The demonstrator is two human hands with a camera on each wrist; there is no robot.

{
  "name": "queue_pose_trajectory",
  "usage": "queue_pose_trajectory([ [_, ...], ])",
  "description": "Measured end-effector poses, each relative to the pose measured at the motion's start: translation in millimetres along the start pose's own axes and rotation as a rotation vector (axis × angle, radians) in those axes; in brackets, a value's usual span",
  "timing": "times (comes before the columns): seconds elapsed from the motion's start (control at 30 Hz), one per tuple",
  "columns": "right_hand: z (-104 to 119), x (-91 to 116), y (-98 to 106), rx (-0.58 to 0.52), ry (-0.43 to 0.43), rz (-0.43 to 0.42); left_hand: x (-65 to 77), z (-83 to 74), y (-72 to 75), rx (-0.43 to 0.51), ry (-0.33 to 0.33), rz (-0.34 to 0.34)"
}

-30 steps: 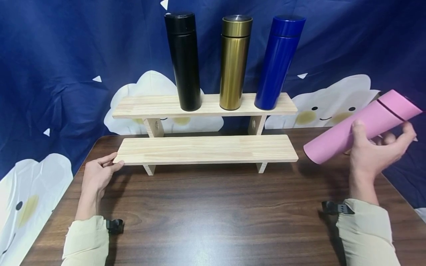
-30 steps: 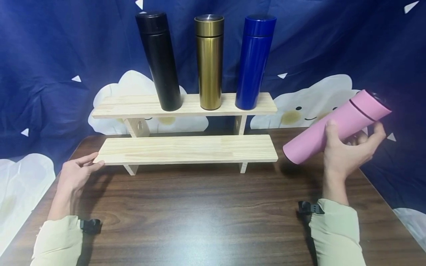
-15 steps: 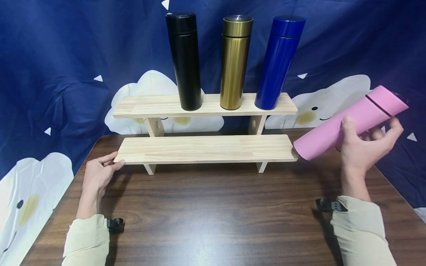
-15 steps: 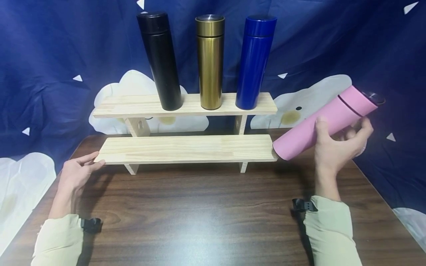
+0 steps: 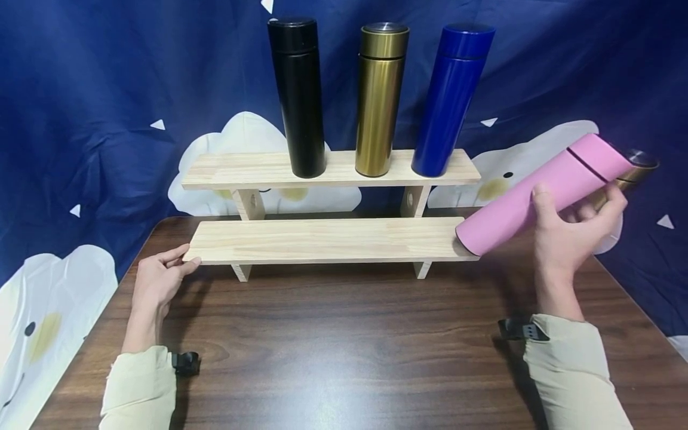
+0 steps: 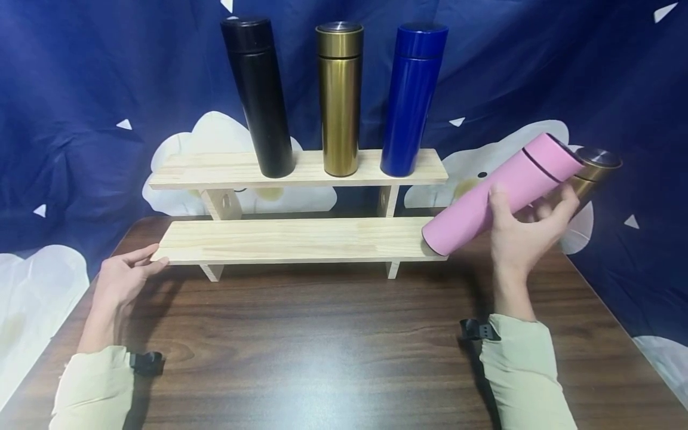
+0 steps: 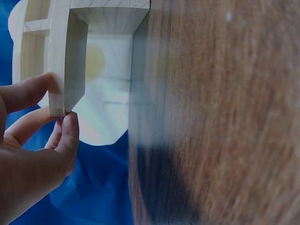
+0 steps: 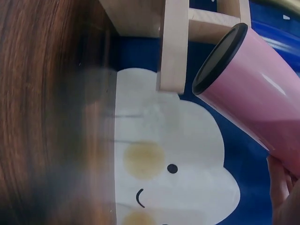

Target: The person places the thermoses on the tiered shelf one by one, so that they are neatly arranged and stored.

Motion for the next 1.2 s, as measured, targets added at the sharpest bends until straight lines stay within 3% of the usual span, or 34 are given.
queue_pose_trajectory([
  [0.3,2.0,12.3,-17.4,0.007,0.043,0.068,0.7,-0.1,0.9,0.001,-0.001,0.0],
  [0.83,-11.1,25.3,-28.0,0.129,0.013,0.116,-0.1,1.1,0.2,-0.005,-0.002,0.004],
  [1.2,-14.9,36.8,-42.7,0.047,-0.01,0.169,-1.7,0.7,0.7,0.001,-0.004,0.001],
])
Point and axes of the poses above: each hand's wrist, its own x-axis away from the middle knuckle, its own y-axis out of the back of the hand, z = x × y, the point moved 5 cm from there along -x, towards the middle knuckle, and after that the axes turned 6 degrees about -x, right-handed, at the moved point
